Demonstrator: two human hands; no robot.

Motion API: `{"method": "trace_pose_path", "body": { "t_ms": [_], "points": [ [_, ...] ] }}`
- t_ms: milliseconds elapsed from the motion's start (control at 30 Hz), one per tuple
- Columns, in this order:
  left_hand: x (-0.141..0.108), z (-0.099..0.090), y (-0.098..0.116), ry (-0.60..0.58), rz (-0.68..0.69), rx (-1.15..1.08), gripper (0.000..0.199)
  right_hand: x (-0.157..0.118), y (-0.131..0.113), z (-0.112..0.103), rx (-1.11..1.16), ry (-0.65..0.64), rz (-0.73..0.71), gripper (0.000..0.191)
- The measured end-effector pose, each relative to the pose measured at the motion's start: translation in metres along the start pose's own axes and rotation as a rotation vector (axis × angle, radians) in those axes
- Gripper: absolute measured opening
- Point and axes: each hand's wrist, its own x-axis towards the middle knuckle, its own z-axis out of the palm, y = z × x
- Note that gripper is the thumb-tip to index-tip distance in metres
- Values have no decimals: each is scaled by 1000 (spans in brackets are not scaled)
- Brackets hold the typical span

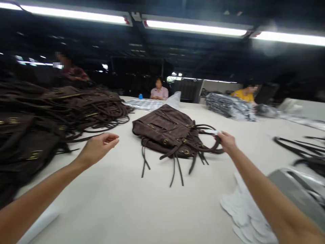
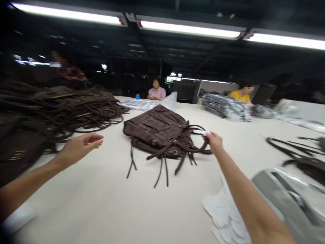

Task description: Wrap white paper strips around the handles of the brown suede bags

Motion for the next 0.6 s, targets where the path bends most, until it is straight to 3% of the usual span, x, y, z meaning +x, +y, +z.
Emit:
{"method": "trace_pose_path", "body": {
  "t_ms": [100, 200, 367, 500, 600],
  "points": [
    [0, 48, 52, -181, 36, -240, 47, 10, 5, 10, -48, 12, -8, 23],
    [6, 93, 102, -303, 139, -416, 50, 17, 11, 7, -63, -48, -38, 19],
    [36, 170, 176, -368, 306, -519, 45, 10, 16, 7, -35, -166, -87, 26],
    [61, 228, 234, -379, 302, -468, 43, 4, 20, 13, -23, -216, -97, 30],
    [71, 256, 264, -421, 301, -437, 34, 3, 23, 12, -36, -239, -86, 31]
  ]
}}
